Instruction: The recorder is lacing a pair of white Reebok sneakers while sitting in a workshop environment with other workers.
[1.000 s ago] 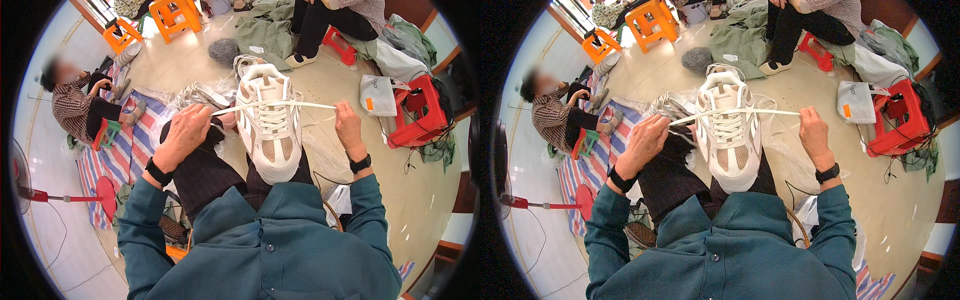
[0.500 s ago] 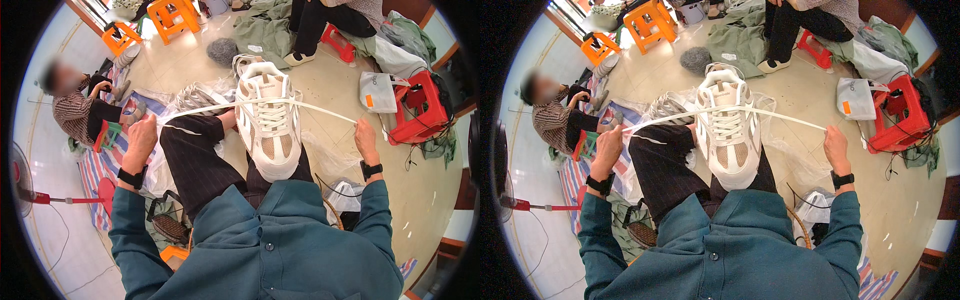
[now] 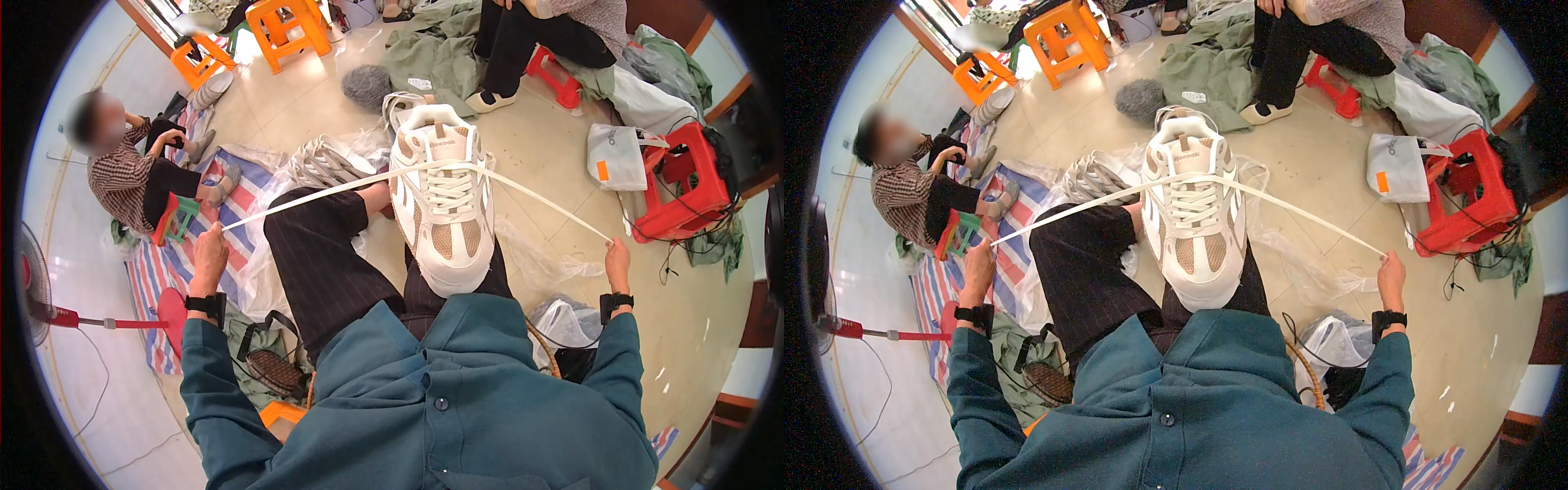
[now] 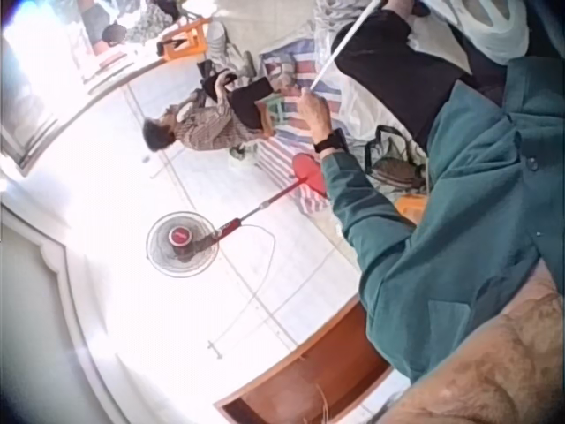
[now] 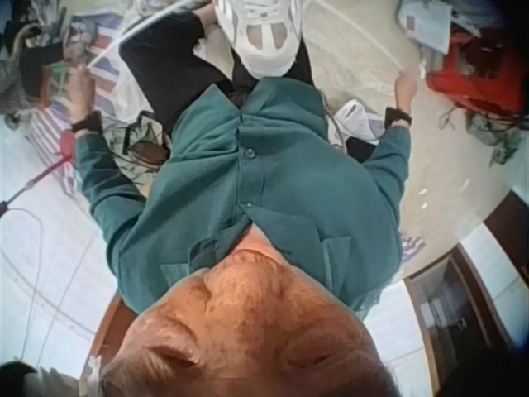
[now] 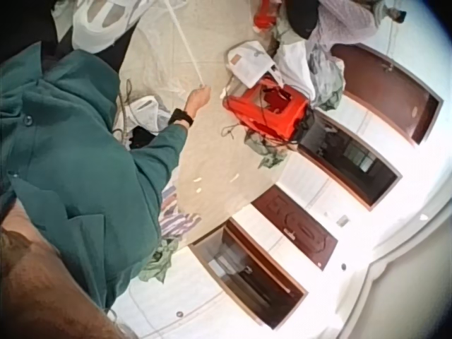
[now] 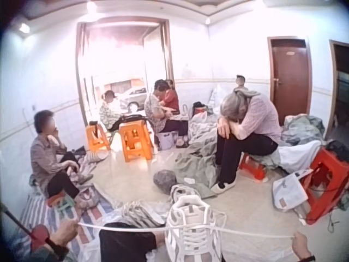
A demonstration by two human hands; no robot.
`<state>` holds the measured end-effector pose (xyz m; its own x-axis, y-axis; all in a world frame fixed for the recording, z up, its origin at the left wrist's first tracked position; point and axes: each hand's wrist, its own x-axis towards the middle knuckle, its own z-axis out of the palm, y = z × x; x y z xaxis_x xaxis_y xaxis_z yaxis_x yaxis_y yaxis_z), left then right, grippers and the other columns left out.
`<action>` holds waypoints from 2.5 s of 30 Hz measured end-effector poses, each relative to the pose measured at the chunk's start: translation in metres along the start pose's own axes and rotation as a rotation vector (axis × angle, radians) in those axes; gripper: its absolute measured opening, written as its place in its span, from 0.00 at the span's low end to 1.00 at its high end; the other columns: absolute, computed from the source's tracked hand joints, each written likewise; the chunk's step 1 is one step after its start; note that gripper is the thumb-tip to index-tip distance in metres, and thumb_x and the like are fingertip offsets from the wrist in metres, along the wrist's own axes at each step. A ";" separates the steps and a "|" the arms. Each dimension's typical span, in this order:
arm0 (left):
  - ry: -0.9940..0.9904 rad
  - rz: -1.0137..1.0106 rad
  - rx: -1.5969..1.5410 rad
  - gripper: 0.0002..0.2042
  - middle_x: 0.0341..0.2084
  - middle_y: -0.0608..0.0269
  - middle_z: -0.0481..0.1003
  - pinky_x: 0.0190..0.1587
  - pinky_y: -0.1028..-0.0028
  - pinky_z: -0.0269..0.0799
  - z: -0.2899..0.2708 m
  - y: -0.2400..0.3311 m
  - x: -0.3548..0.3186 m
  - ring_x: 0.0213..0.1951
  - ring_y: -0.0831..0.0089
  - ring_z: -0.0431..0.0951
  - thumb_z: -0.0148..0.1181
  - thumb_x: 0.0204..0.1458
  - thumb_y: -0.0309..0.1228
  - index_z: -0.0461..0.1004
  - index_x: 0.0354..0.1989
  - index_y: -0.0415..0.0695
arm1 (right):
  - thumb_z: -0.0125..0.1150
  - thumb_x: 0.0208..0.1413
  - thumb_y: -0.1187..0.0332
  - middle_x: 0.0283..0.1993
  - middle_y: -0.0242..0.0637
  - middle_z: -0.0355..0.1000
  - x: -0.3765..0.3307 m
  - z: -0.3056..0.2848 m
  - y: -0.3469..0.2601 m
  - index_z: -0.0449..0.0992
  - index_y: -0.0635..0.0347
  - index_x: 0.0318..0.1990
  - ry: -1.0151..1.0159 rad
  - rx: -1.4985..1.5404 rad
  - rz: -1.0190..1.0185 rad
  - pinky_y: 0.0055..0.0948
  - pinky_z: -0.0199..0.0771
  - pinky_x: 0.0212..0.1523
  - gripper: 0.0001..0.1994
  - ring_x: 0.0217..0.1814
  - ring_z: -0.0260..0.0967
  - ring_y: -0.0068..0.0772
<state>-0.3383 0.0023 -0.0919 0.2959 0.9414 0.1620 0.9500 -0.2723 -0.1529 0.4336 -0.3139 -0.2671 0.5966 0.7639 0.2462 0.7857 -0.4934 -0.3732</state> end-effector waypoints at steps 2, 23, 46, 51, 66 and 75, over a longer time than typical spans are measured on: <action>0.010 -0.019 -0.049 0.03 0.21 0.38 0.72 0.32 0.50 0.69 0.008 -0.001 -0.003 0.30 0.41 0.75 0.47 0.50 0.22 0.67 0.31 0.36 | 0.44 0.58 0.72 0.29 0.52 0.72 -0.010 0.001 0.006 0.71 0.61 0.32 0.007 -0.016 0.044 0.49 0.67 0.34 0.08 0.35 0.70 0.59; 0.154 -0.316 -0.824 0.05 0.18 0.65 0.72 0.24 0.79 0.69 0.020 0.018 0.002 0.22 0.81 0.73 0.46 0.57 0.21 0.69 0.33 0.39 | 0.52 0.53 0.80 0.32 0.39 0.73 0.034 -0.040 -0.352 0.73 0.61 0.42 0.078 0.937 -0.441 0.25 0.70 0.33 0.10 0.30 0.70 0.28; 0.017 0.144 -1.389 0.05 0.27 0.70 0.74 0.35 0.83 0.67 -0.067 0.279 0.043 0.31 0.85 0.72 0.55 0.55 0.23 0.75 0.37 0.37 | 0.52 0.49 0.82 0.33 0.43 0.73 0.040 -0.024 -0.374 0.72 0.61 0.40 0.197 0.848 -0.523 0.31 0.71 0.33 0.11 0.31 0.72 0.41; 0.061 0.160 -1.434 0.04 0.27 0.72 0.74 0.33 0.82 0.67 -0.056 0.300 0.053 0.29 0.86 0.69 0.57 0.55 0.23 0.75 0.37 0.38 | 0.53 0.48 0.82 0.33 0.45 0.73 0.040 -0.020 -0.373 0.71 0.60 0.41 0.241 0.749 -0.637 0.34 0.72 0.33 0.12 0.33 0.73 0.45; 0.233 0.266 -1.180 0.10 0.26 0.60 0.76 0.36 0.75 0.71 -0.057 0.313 0.051 0.28 0.75 0.75 0.54 0.47 0.18 0.74 0.38 0.40 | 0.53 0.49 0.82 0.32 0.42 0.74 0.040 -0.012 -0.374 0.71 0.60 0.42 0.139 0.852 -0.492 0.31 0.71 0.31 0.12 0.29 0.72 0.38; 0.525 0.577 -0.814 0.14 0.29 0.53 0.74 0.36 0.63 0.71 -0.070 0.319 0.059 0.31 0.53 0.74 0.51 0.42 0.16 0.72 0.38 0.42 | 0.51 0.46 0.83 0.32 0.45 0.73 0.047 -0.022 -0.378 0.71 0.60 0.41 0.206 0.714 -0.649 0.36 0.71 0.33 0.14 0.32 0.72 0.47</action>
<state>-0.0111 -0.0431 -0.0633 0.5349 0.4847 0.6921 0.3834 -0.8692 0.3124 0.1683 -0.1009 -0.0952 0.1543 0.6767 0.7199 0.7281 0.4147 -0.5458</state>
